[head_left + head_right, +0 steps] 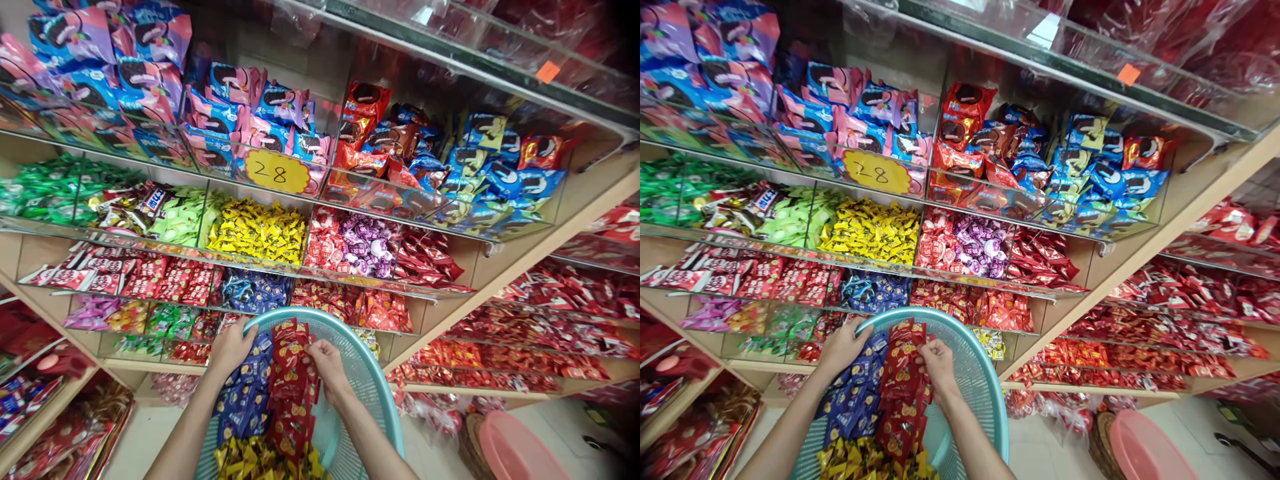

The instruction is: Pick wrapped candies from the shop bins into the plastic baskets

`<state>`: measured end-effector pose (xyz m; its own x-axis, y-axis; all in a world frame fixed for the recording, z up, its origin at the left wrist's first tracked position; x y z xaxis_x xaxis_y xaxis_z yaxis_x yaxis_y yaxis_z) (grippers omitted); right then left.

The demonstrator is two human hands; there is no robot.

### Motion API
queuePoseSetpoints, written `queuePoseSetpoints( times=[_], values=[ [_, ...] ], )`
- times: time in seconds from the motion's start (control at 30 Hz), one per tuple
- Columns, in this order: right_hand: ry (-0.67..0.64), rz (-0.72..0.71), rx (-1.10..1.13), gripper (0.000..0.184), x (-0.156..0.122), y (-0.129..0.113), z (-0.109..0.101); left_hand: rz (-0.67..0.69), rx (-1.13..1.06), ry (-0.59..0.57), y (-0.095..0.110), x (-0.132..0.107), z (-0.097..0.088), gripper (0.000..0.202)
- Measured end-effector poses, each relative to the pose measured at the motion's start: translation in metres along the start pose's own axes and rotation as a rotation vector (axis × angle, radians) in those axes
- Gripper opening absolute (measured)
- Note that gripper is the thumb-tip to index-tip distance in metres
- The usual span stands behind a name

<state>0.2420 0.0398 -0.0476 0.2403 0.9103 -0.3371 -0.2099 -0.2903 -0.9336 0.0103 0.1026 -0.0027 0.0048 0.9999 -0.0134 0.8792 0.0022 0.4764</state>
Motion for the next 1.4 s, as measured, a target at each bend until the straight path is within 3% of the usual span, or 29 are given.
queuePoseSetpoints(
  times=[0.1, 0.23, 0.43, 0.7, 0.87, 1.07, 1.2, 1.4],
  values=[
    [-0.001, -0.020, -0.047, 0.020, -0.001, -0.003, 0.000, -0.004, -0.007, 0.004, 0.000, 0.000, 0.000, 0.039],
    [-0.034, 0.068, 0.049, 0.028, -0.004, 0.003, 0.005, -0.010, -0.005, 0.006, -0.001, -0.001, 0.001, 0.039],
    [-0.072, 0.080, 0.110, 0.036, -0.008, 0.005, 0.014, -0.003, -0.005, 0.006, -0.003, 0.000, 0.002, 0.039],
    [-0.081, 0.039, -0.032, 0.042, -0.006, 0.006, 0.015, -0.003, 0.009, -0.009, -0.003, 0.002, 0.004, 0.040],
    [-0.038, -0.140, -0.348, 0.039, -0.001, -0.018, 0.003, -0.008, 0.005, -0.013, -0.003, 0.002, 0.003, 0.039],
    [0.255, -0.486, -0.807, 0.029, 0.017, -0.097, -0.054, -0.018, -0.012, -0.022, -0.001, 0.000, 0.002, 0.040],
    [0.451, -0.371, -1.366, 0.023, 0.041, -0.120, -0.086, -0.020, -0.010, -0.029, -0.002, 0.000, 0.004, 0.040],
    [0.427, -0.267, -1.527, 0.023, 0.066, -0.116, -0.085, -0.022, -0.006, -0.033, -0.002, -0.001, 0.005, 0.040]
  ],
)
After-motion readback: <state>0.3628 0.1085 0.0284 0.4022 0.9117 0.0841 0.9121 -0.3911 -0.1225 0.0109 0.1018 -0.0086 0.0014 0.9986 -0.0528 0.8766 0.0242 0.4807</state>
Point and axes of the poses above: each hand's wrist, its own x-axis towards the middle knuckle, its own z-axis out of the palm, y = z × x, the point moved 10 cm from there along x, towards the middle knuckle, and after that the axes turned 4 degrees about -x, right-handed, at the moved point
